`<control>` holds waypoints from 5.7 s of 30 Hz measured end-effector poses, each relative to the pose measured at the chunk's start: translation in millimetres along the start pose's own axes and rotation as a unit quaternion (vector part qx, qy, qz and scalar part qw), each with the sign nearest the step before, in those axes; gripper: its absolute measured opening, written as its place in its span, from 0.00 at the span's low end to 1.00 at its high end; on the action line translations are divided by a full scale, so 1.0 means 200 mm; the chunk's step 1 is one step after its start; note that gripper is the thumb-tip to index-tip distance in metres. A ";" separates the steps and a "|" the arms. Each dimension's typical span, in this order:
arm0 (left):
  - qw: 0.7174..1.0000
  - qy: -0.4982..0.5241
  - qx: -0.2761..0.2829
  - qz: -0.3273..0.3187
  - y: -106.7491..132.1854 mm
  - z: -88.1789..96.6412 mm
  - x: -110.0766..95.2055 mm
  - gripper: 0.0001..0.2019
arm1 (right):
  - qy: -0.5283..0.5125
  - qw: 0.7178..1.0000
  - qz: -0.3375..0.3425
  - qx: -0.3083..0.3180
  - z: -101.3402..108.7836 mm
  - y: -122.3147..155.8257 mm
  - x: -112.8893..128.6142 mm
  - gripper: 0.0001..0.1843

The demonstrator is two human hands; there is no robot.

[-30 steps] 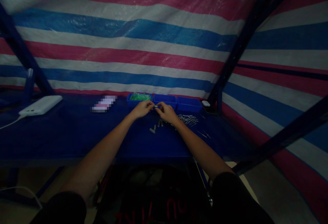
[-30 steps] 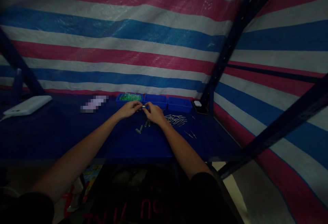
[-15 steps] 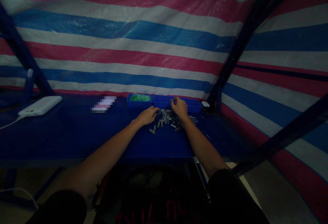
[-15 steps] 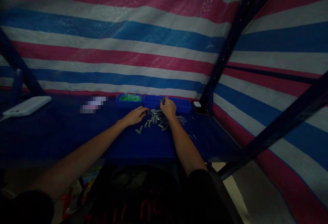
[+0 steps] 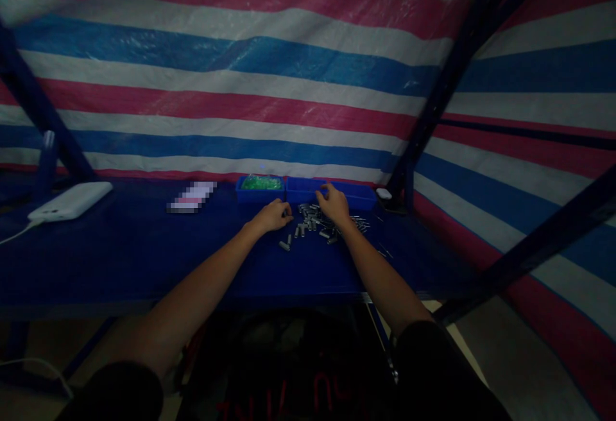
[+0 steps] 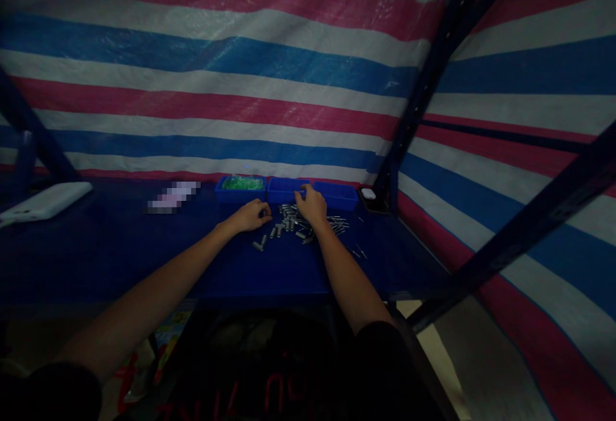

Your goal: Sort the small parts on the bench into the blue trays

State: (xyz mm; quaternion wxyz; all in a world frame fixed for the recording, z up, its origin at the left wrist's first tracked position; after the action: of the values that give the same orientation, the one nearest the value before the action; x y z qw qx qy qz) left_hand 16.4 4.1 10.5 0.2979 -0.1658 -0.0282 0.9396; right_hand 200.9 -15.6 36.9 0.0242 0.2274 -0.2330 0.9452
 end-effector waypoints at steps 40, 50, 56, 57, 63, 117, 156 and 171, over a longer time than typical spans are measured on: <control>0.977 0.196 -0.075 -0.043 0.00 0.04 -0.02 0.14 | -0.038 0.988 0.141 0.047 -0.04 0.02 0.14 0.14; 0.984 0.019 -0.051 -0.167 -0.11 -0.05 -0.19 0.16 | -0.031 0.997 0.030 -0.063 0.06 -0.10 -0.03 0.17; 0.992 -0.020 0.030 -0.119 -0.23 -0.07 -0.30 0.23 | -0.047 0.995 0.093 -0.012 0.30 0.00 -0.23 0.21; 0.993 -0.027 0.048 -0.105 -0.24 -0.08 -0.32 0.25 | -0.024 0.996 0.081 -0.025 0.33 0.03 -0.31 0.23; 0.992 -0.089 0.059 -0.062 -0.28 -0.14 -0.39 0.30 | 0.023 0.985 -0.169 -0.031 0.35 0.17 -0.70 0.30; 0.990 0.101 -0.089 -0.031 0.03 0.08 0.06 0.14 | 0.032 0.980 0.180 -0.075 0.12 0.02 -0.15 0.16; 0.993 0.095 0.035 -0.061 0.07 0.11 0.02 0.13 | 0.083 0.992 0.082 -0.045 0.08 -0.02 0.12 0.17; 0.990 0.138 -0.026 -0.006 0.05 0.09 0.04 0.13 | -0.055 0.966 0.232 0.099 0.00 0.10 0.18 0.18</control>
State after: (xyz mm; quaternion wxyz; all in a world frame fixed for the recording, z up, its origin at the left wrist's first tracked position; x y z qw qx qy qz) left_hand -1.3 1.7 23.7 0.3001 -0.3012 -0.0127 0.9050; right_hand 166.5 -34.6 43.9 -0.2312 0.2200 -0.1860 0.9293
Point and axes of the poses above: each hand's wrist, its own y-axis away from the middle knuckle, its own z-axis out of the back of the hand, x = y × z, the point moved 3 cm from there along -y, towards the middle knuckle, and after that the axes turned 3 degrees about x, right-handed, at the moved point
